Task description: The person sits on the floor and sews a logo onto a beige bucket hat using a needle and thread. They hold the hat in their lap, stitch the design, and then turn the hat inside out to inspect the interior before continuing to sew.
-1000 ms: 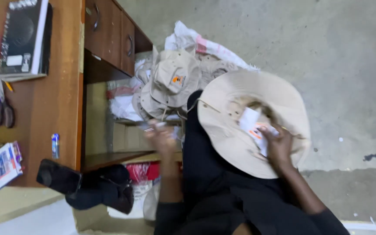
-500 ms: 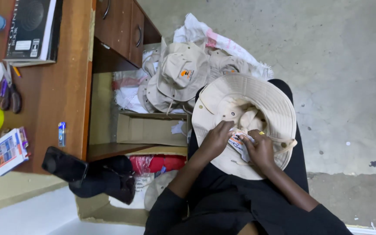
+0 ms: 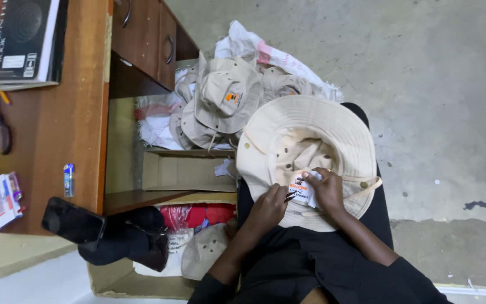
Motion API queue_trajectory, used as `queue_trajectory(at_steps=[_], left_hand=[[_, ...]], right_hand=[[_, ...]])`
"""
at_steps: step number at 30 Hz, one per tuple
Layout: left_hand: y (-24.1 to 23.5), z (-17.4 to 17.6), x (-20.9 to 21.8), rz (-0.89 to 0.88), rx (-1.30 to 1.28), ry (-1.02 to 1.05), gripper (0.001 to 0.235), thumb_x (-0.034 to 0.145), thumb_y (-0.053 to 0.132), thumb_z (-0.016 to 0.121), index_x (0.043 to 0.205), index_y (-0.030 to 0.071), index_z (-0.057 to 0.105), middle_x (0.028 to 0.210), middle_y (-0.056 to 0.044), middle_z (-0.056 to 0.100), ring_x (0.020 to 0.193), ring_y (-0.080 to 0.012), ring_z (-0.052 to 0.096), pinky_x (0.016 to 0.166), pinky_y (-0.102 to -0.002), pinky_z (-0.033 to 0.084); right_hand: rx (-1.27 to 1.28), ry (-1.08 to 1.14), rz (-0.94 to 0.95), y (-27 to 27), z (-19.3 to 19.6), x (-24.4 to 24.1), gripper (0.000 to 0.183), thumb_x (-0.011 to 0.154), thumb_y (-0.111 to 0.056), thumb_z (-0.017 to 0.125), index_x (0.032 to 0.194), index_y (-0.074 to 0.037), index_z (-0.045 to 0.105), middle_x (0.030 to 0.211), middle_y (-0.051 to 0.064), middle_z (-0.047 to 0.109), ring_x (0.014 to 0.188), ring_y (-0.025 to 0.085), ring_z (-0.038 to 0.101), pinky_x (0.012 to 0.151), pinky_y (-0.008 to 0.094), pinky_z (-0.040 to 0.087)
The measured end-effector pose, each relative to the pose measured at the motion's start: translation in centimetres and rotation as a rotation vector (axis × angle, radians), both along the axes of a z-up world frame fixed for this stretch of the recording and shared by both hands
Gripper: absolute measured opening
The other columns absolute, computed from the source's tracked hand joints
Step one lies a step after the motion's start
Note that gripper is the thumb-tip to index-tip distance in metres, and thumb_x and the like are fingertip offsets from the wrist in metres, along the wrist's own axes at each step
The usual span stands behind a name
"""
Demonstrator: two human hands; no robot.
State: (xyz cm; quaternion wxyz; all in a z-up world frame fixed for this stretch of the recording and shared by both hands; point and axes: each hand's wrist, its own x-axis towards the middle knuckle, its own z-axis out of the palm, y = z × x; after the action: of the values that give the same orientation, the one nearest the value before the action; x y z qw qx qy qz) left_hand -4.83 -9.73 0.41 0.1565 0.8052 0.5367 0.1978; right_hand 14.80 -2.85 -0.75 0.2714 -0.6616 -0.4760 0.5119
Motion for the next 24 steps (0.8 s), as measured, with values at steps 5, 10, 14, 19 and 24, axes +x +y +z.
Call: queue_trajectory(at_steps=[5,10,14,19,24], left_hand=[[-1.2,0.5,0.0,0.081,-0.083,-0.229,0.02,0.098,0.004,0.062,0.115,-0.005,0.066,0.086,-0.018,0.06,0.074,-0.0399,0.075,0.061,-0.042,0.064],[-3.2,-0.6,-0.5,0.098,-0.215,-0.395,0.02,0.099,0.007,0.065,0.116,-0.005,0.068,0.088,-0.026,0.067,0.083,-0.0481,0.074,0.066,-0.051,0.063],[-7.7,-2.6,-3.0,0.197,-0.327,-0.608,0.023,0.1,0.017,0.06,0.114,0.009,0.077,0.1,-0.011,0.074,0.084,-0.0267,0.072,0.071,-0.034,0.057],[-4.6,7.2,-6.9,0.14,-0.556,-0.49,0.033,0.087,0.038,0.081,0.11,0.014,0.081,0.102,-0.002,0.082,0.092,-0.019,0.074,0.086,-0.034,0.051],[2.7,8.5,-3.8,0.015,-0.416,-0.542,0.019,0.101,0.02,0.071,0.11,0.003,0.075,0.087,-0.022,0.073,0.085,-0.0398,0.075,0.074,-0.045,0.058]], right_hand=[[-0.034,-0.009,-0.004,-0.5,-2.2,-0.3,0.027,0.09,-0.033,0.088,0.101,-0.009,0.083,0.083,0.02,0.075,0.085,0.033,0.07,0.082,0.044,0.053],[-0.061,-0.026,-0.014,-0.1,-4.0,0.1,0.027,0.09,-0.031,0.088,0.101,-0.006,0.083,0.091,0.024,0.076,0.091,0.04,0.073,0.086,0.047,0.053],[0.225,-0.068,-0.205,4.0,-1.9,1.9,0.023,0.097,-0.019,0.075,0.087,0.001,0.069,0.078,0.019,0.064,0.081,0.029,0.055,0.079,0.047,0.042],[0.208,0.064,0.15,1.2,0.6,-0.5,0.017,0.102,-0.016,0.069,0.086,-0.009,0.068,0.088,0.006,0.07,0.084,0.019,0.065,0.076,0.036,0.049],[0.412,-0.028,0.687,3.2,1.7,1.0,0.02,0.105,-0.021,0.063,0.11,-0.006,0.075,0.105,0.022,0.076,0.107,0.047,0.072,0.093,0.053,0.057]])
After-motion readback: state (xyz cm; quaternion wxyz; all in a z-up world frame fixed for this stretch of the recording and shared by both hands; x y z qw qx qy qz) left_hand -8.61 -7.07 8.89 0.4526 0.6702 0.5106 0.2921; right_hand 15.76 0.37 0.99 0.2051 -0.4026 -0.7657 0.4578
